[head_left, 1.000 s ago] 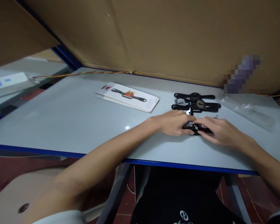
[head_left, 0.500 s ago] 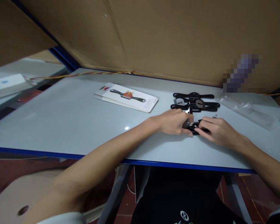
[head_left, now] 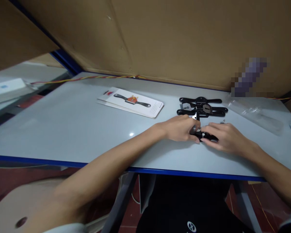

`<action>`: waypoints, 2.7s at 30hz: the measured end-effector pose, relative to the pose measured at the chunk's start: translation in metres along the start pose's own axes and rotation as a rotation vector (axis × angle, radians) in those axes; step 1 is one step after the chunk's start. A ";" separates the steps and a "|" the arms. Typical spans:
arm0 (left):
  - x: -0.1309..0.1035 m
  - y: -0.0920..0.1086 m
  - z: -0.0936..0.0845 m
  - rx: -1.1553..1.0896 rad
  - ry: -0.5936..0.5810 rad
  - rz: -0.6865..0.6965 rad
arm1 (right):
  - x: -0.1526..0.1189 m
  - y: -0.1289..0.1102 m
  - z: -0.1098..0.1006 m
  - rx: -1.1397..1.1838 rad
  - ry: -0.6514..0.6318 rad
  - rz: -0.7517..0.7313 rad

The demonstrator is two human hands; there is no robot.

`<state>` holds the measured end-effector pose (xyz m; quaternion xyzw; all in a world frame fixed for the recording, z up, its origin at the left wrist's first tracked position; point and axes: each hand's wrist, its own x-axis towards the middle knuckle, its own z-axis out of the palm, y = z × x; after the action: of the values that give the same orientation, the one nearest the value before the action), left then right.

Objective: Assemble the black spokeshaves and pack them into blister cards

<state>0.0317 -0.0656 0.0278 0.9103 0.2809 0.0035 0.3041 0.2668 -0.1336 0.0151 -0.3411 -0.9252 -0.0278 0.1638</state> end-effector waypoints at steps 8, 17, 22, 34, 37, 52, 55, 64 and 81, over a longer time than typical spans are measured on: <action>0.001 0.001 0.000 -0.005 -0.004 -0.016 | 0.003 -0.007 0.010 -0.092 0.010 0.062; -0.001 0.003 -0.001 -0.015 -0.016 -0.034 | 0.003 -0.003 -0.002 0.122 -0.001 0.204; 0.000 0.002 -0.001 -0.016 -0.013 -0.031 | -0.002 0.005 -0.008 0.041 -0.103 -0.015; 0.000 0.000 -0.003 0.001 -0.007 -0.022 | 0.004 0.000 0.012 -0.059 0.089 0.064; -0.001 0.003 -0.003 0.062 0.027 -0.050 | 0.007 -0.005 0.012 -0.034 0.054 0.133; -0.008 0.014 -0.003 0.235 0.043 0.010 | 0.001 0.004 -0.014 0.118 -0.176 0.110; -0.008 0.015 -0.003 0.250 0.020 -0.007 | 0.001 0.008 -0.015 0.156 -0.192 0.153; -0.007 0.011 -0.003 0.164 0.030 -0.045 | 0.000 0.008 -0.015 0.156 -0.212 0.122; -0.006 -0.010 -0.011 -0.009 0.083 0.077 | 0.001 0.007 -0.015 0.232 -0.211 0.180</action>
<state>0.0195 -0.0561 0.0328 0.9181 0.2581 0.0543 0.2958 0.2749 -0.1298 0.0290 -0.4023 -0.9001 0.1296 0.1060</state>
